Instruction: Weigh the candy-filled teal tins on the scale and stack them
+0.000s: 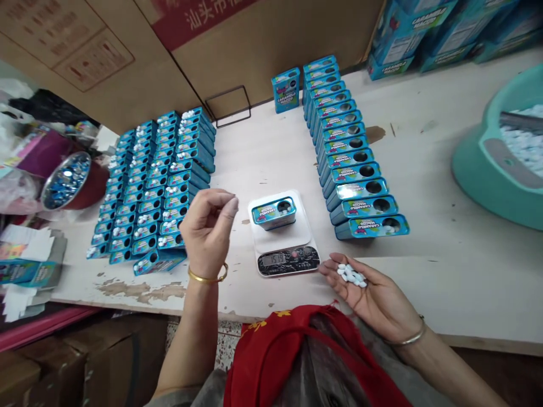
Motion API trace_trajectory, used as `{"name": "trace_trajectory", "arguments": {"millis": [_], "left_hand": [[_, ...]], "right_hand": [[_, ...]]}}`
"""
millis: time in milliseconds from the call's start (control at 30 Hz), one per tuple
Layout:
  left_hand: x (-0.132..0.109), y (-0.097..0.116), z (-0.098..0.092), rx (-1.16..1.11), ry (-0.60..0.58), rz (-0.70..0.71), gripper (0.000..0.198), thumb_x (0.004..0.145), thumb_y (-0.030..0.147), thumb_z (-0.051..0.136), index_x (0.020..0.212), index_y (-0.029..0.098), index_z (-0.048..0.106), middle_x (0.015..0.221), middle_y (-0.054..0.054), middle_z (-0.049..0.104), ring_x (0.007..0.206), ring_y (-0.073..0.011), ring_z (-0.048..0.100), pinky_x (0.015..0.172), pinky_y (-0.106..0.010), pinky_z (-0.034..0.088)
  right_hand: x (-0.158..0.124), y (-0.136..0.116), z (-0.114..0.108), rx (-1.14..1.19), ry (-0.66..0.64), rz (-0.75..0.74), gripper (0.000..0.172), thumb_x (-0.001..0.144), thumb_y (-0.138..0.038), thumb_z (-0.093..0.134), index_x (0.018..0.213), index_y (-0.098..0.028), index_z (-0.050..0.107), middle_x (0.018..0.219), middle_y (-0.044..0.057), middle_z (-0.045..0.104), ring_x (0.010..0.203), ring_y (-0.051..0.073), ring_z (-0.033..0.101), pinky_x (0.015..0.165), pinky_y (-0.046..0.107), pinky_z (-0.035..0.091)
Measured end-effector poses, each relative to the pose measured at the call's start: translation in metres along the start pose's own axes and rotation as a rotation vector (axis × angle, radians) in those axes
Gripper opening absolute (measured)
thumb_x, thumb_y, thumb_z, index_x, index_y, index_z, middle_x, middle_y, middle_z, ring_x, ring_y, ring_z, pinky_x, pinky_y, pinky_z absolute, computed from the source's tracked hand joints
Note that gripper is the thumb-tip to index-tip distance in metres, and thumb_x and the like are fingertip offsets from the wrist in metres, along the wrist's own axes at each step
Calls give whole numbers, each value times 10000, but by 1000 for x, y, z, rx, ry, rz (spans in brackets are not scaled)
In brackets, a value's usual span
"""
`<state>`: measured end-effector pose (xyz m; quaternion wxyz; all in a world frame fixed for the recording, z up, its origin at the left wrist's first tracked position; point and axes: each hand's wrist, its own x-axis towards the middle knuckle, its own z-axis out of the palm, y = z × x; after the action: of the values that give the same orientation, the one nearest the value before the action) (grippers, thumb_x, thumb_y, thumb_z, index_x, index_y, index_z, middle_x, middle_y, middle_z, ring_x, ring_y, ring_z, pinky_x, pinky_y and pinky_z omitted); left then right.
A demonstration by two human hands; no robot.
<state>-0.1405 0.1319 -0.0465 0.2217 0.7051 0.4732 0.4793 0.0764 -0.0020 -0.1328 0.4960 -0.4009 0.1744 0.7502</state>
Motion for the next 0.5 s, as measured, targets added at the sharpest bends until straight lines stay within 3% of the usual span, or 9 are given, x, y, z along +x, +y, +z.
{"name": "trace_trajectory", "arguments": {"millis": [133, 333, 500], "left_hand": [[-15, -11, -19, -31, 69, -103, 92, 786, 245, 656, 765, 175, 599, 786, -18, 566, 729, -108, 542, 623, -231, 460], [-42, -8, -14, 4, 30, -119, 71, 791, 226, 647, 769, 174, 605, 802, -20, 571, 768, -114, 547, 663, -236, 460], [-49, -4, -9, 1, 3, -100, 63, 805, 217, 628, 770, 173, 602, 807, -22, 570, 778, -116, 545, 667, -235, 455]], "right_hand": [[-2, 4, -15, -78, 30, -2, 167, 789, -151, 587, 923, -118, 680, 806, 97, 723, 688, 158, 692, 585, 203, 569], [-8, 14, -8, -166, -63, 73, 207, 792, -159, 581, 969, -97, 670, 869, 114, 717, 745, 183, 693, 657, 246, 573], [-11, 18, -6, -204, -73, 89, 222, 807, -171, 571, 1001, -108, 659, 899, 112, 717, 786, 186, 695, 721, 264, 566]]}}
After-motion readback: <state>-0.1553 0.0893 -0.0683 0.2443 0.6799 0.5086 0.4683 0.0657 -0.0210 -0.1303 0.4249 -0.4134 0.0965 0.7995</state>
